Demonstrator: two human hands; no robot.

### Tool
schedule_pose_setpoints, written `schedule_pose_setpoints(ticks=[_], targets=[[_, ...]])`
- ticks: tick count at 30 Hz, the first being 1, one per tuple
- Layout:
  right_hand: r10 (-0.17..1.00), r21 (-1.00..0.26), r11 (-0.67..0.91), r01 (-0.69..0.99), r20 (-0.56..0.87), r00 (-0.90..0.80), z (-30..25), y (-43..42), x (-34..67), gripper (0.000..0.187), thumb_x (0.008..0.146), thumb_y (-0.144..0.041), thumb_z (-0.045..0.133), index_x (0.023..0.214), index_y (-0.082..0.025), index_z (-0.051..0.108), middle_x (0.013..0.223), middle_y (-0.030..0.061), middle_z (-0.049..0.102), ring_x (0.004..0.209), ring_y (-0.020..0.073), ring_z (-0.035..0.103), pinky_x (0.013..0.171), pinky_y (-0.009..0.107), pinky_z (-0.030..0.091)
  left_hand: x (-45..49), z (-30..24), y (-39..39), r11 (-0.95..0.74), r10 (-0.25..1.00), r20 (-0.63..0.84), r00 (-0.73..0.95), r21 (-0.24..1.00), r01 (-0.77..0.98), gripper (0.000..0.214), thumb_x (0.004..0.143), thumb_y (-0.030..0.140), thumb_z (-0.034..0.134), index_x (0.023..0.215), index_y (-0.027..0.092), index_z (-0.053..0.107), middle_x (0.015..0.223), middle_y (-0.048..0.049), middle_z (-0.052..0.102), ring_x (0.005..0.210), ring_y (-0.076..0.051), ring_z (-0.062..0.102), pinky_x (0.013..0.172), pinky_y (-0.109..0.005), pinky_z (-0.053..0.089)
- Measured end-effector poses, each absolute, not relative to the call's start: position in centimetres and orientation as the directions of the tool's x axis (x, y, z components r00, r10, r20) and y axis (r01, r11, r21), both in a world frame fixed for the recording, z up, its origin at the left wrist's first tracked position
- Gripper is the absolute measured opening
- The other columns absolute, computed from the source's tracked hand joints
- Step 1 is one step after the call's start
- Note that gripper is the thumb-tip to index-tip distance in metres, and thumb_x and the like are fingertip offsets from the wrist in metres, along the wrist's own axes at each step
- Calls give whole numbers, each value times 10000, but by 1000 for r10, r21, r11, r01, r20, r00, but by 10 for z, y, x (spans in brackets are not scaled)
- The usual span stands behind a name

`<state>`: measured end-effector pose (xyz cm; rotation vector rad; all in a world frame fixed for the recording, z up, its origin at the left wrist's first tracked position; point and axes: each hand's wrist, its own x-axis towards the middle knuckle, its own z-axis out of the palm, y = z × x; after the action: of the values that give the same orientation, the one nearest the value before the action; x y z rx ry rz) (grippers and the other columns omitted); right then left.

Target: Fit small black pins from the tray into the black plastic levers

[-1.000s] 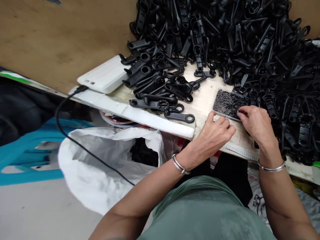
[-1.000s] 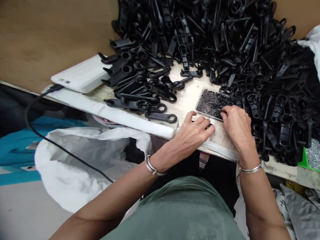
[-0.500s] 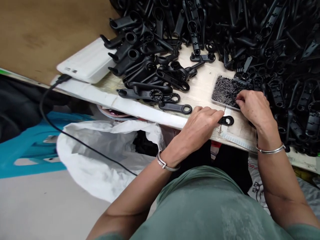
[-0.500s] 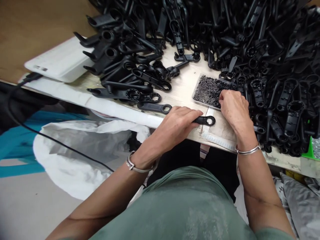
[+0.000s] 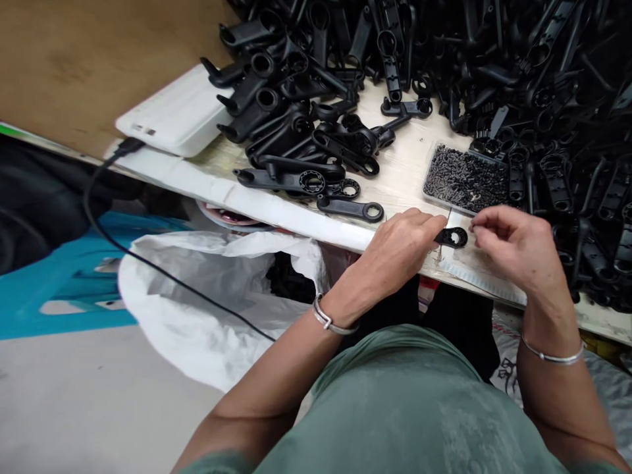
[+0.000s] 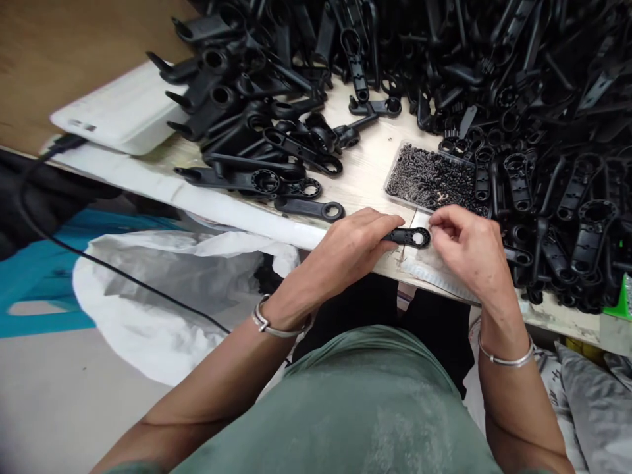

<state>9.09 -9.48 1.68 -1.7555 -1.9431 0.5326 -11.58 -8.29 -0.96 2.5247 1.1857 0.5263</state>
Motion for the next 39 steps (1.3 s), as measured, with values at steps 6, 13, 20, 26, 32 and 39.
schedule_pose_setpoints(ticks=[6,13,20,26,32,39], targets=[[989,-600,138,788,123,-80,5,-117,77,135,862,-272,595,875,-220,719,800,16,732,653,155,642,668,289,500,-115,-10,-83,-612,783,192,592,409,677,127,899,122,623,1024,142,631,999,-97,724,963,-241,672,836,-342,546],[990,-500,114,859,131,-56,4,-113,62,123,799,-226,585,771,-220,704,606,-11,651,520,139,567,603,282,447,-115,-13,-83,-641,764,227,604,367,674,156,899,65,562,1007,154,631,947,-74,719,914,-207,664,805,-304,534],[996,-560,-4,828,69,52,-1,-105,63,93,704,-244,590,686,-190,663,561,-12,613,501,125,509,568,281,387,-114,-15,-84,-657,753,238,614,342,672,135,901,79,578,1001,151,635,934,-70,717,905,-213,654,799,-305,529],[996,-589,82,804,78,-44,0,-100,67,54,652,-189,583,633,-180,633,519,-32,562,481,97,459,525,250,357,-114,-16,-84,-648,760,235,606,336,684,146,884,68,598,1000,144,643,917,-70,719,899,-223,661,788,-312,540],[992,-657,126,743,66,-109,-4,-100,79,77,690,-185,598,676,-172,673,580,-12,622,490,95,486,506,237,381,-115,-17,-83,-639,766,228,601,375,672,124,899,90,596,996,140,654,934,-84,725,923,-221,664,808,-316,546],[990,-684,133,717,57,-129,-2,-103,83,86,737,-195,642,731,-182,726,659,-1,690,531,96,530,526,231,404,-116,-17,-82,-634,769,229,597,392,667,118,899,117,626,1010,136,661,958,-89,731,929,-227,671,819,-322,545]])
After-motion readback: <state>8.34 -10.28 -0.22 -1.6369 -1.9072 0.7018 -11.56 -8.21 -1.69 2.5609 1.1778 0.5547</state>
